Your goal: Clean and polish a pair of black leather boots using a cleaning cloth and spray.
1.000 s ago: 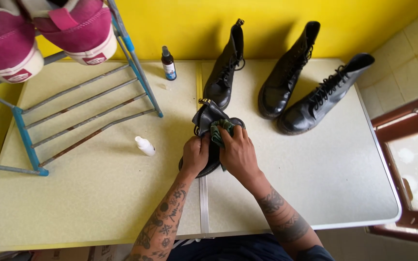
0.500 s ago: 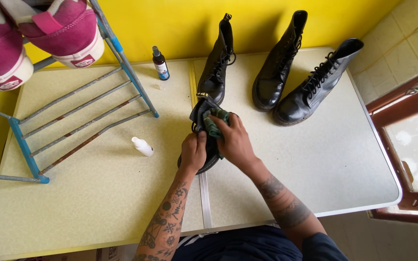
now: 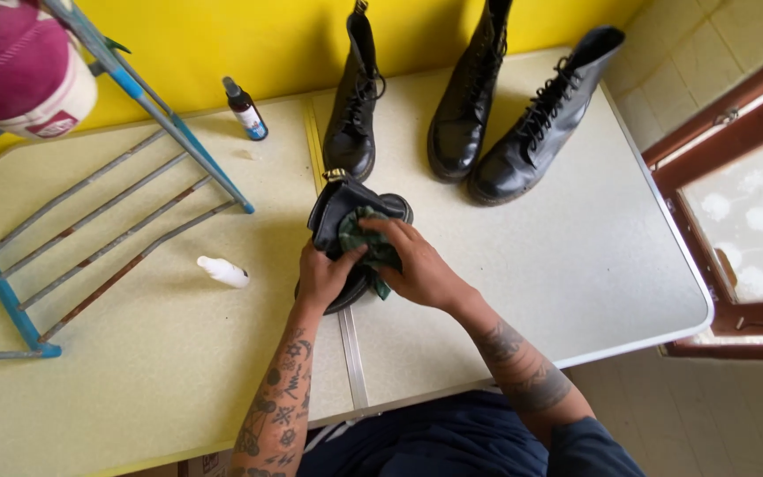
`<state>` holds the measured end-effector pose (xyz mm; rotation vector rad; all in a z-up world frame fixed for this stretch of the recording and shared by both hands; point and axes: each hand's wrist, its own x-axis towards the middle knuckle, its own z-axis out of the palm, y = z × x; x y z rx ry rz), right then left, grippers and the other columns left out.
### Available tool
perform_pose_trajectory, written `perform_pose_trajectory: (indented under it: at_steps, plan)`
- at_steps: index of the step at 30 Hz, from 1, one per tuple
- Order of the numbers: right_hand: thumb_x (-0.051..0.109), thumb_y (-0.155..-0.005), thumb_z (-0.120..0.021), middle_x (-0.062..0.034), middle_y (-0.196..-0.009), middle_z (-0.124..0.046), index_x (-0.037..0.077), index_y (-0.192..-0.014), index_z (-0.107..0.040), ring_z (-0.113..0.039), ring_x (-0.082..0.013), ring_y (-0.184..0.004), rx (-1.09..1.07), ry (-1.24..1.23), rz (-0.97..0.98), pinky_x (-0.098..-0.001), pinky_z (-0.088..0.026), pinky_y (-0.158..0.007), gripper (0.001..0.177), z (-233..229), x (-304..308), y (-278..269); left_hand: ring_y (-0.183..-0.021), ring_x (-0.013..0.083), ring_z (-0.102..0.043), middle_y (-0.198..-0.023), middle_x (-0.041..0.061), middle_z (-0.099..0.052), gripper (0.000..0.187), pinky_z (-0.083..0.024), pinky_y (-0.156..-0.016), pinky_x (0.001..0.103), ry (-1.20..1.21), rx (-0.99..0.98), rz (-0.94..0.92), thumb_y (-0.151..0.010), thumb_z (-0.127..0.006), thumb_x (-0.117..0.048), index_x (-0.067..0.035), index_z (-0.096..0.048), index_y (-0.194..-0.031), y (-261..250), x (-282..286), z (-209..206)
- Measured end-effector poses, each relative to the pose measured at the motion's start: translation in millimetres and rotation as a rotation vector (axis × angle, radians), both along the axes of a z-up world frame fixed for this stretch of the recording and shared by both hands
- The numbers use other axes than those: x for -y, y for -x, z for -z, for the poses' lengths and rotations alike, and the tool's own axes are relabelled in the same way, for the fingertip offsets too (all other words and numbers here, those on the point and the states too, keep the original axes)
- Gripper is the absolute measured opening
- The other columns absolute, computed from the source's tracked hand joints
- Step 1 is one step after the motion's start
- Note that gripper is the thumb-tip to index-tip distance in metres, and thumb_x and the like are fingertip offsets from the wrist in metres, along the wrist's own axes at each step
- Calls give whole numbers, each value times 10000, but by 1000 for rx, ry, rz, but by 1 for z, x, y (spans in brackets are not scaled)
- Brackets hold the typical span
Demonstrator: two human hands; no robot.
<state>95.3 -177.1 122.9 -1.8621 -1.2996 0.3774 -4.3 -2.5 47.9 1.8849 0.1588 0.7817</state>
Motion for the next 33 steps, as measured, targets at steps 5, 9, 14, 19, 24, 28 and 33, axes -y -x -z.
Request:
perform_pose_trajectory:
  at_steps: [5, 9, 14, 19, 24, 28, 33]
  plan:
    - [83, -830, -806, -234, -1375, -591, 112, -1529, -343, -626, -419, -1202, -33, -16, 108, -487, -537, -978, 839, 11, -7, -6, -693, 293, -751, -771, 150, -750, 338, -546, -628, 407, -58, -232, -203, -916, -797, -325, 8, -753, -884, -16, 3, -9]
    - [91, -822, -837, -269, -1388, -560, 93, -1543, -290, -634, -413, -1193, -41, -43, 27, -467, -545, -976, 905, 8, 2, -13, -684, 299, -737, -753, 157, -740, 337, -537, -619, 416, -122, -266, -286, -920, -800, -325, 6, -761, -868, -17, 7, -31]
    - [-82, -794, -624, -226, -1357, -624, 72, -1515, -435, -670, -389, -1227, -100, -348, 179, -428, -567, -987, 761, 32, 2, -14, -758, 227, -736, -820, 97, -756, 425, -554, -665, 377, 35, -95, -131, -977, -712, -434, -10, -744, -983, -14, 16, -40]
    - [-76, -811, -654, -188, -1249, -626, 73, -1422, -545, -669, -374, -1130, 26, -350, 324, -426, -567, -954, 638, 22, -9, -6, -672, 177, -726, -723, 65, -748, 473, -555, -603, 346, 91, -251, -90, -908, -710, -504, -33, -756, -924, -16, 31, -44]
    - [-60, -808, -651, -173, -1246, -616, 110, -1439, -565, -666, -387, -1111, 31, -96, 253, -443, -577, -947, 659, -6, 3, -3, -666, 180, -733, -740, 83, -755, 506, -552, -591, 342, 110, -199, -201, -915, -713, -531, -28, -765, -904, -22, 25, -20]
    - [19, -879, -670, -232, -1437, -523, 96, -1266, -663, -609, -394, -1239, 79, -41, -44, -457, -539, -988, 394, -96, 67, 27, -620, 230, -720, -706, 126, -738, 516, -527, -580, 377, 108, -281, -291, -936, -708, -513, -8, -761, -852, -27, 12, -10]
    - [39, -912, -648, -222, -1424, -547, 61, -1189, -699, -598, -360, -1275, -93, -60, -23, -442, -523, -1036, 282, -134, 106, 28, -709, 248, -752, -792, 138, -752, 491, -543, -642, 395, -9, -213, -332, -1003, -693, -473, 8, -759, -925, -24, 11, 2]
